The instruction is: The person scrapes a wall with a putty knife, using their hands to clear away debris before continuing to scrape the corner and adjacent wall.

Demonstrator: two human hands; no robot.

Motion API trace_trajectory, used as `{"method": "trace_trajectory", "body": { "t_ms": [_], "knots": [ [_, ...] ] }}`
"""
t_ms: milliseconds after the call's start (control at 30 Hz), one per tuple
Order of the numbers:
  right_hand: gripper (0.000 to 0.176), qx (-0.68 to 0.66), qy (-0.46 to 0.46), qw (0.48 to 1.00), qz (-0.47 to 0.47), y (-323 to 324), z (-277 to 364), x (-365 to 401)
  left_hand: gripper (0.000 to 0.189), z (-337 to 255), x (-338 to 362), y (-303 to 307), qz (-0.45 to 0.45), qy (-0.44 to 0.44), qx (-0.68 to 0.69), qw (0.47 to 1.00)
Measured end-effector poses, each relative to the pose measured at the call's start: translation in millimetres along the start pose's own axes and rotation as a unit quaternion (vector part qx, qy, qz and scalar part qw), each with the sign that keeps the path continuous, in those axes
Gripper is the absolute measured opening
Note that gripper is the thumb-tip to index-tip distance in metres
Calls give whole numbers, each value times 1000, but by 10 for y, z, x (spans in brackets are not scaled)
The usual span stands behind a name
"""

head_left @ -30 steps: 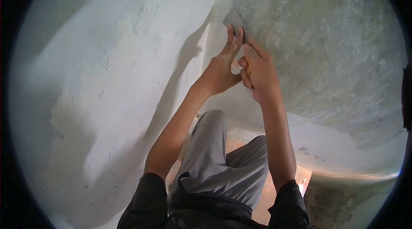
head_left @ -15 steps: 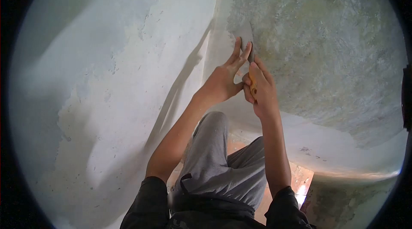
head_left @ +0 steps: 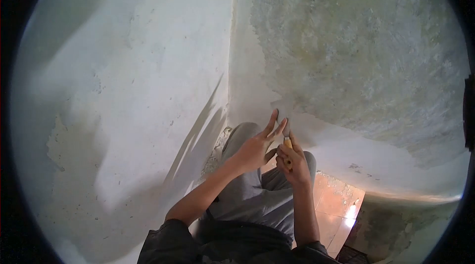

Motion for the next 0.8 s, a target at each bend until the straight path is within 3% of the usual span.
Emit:
{"method": "trace_trajectory", "body": {
  "t_ms": [100,267,500,567,800],
  "knots": [
    [57,-67,-30,997,-38,170,-140,218,95,44,113,-127,24,24,14,999],
    [57,-161,-20,987,10,286,-272,463,89,92,132,-132,29,79,4,996],
    [55,-222,-26,975,11,343,-284,640,84,-53,155,-157,48,122,21,991],
    [55,-235,-25,972,14,368,-283,667,90,-85,151,-160,-3,81,-1,997],
    [57,-260,-22,965,25,448,-328,737,83,-117,185,-280,39,130,18,991]
  ]
}}
Point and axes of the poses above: each hand's wrist, its own x-axis away from the middle knuckle, its own y-axis out of the back of the hand, z = x × y, the point moved 4 cm from there along -x, towards the middle knuckle, and after that the axes turned 13 degrees about y, right-handed, at the moved point
